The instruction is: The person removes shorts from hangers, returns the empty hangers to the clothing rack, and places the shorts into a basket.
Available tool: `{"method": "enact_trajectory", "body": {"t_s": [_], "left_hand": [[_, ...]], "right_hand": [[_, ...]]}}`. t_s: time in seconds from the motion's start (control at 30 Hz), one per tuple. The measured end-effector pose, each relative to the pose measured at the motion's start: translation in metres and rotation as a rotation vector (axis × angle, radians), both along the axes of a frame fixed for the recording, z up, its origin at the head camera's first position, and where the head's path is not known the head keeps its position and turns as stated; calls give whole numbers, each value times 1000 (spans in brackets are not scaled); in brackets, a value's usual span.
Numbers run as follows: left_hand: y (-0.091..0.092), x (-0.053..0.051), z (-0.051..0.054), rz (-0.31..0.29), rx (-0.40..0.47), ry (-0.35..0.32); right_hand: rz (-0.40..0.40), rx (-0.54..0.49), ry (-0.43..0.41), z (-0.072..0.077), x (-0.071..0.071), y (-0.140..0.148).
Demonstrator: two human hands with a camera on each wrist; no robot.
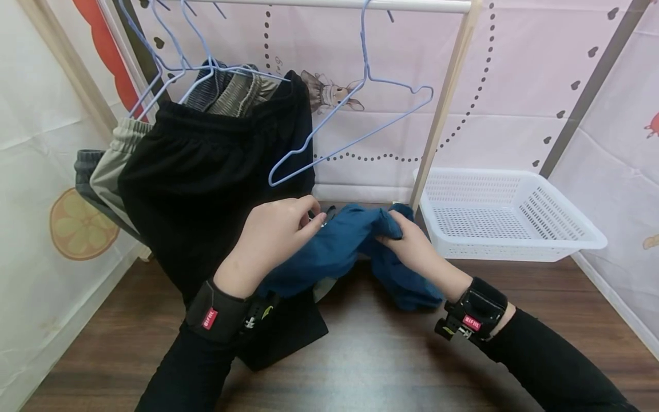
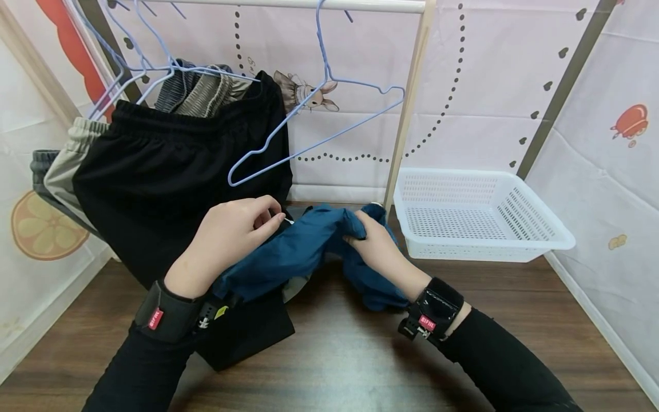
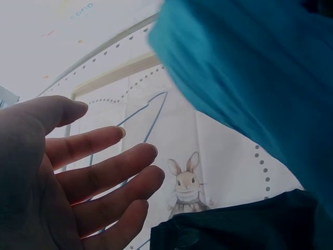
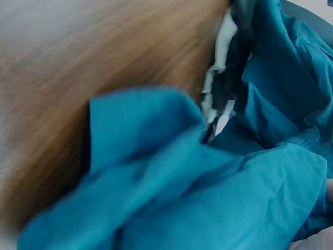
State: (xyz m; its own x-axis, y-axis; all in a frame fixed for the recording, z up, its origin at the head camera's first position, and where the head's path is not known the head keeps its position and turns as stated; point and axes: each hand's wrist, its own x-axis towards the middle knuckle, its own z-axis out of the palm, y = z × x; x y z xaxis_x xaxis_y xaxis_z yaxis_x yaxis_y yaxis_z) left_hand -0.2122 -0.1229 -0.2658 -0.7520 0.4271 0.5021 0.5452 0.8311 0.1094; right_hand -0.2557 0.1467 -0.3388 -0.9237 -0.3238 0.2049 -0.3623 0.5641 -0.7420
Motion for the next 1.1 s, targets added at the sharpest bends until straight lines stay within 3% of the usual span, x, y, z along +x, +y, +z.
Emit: {"method": "enact_trajectory", "body": {"t_s": [0.2, 0.33, 0.53, 0.9, 1.1], "left_hand": [[-1, -1, 0, 13, -5, -4], [-1, -1, 0, 16, -5, 0], [-1, 0, 1, 21, 0, -10], [2, 0, 2, 27, 15, -44], [6, -1, 1, 7, 24, -54]], "right_hand": [[-22, -216, -70, 16, 0, 8], [5, -376, -144, 28, 2, 13], [-16, -526, -204, 45, 10, 19], [57, -783, -124, 78, 22, 40], [57, -853, -58, 98, 28, 56]]}}
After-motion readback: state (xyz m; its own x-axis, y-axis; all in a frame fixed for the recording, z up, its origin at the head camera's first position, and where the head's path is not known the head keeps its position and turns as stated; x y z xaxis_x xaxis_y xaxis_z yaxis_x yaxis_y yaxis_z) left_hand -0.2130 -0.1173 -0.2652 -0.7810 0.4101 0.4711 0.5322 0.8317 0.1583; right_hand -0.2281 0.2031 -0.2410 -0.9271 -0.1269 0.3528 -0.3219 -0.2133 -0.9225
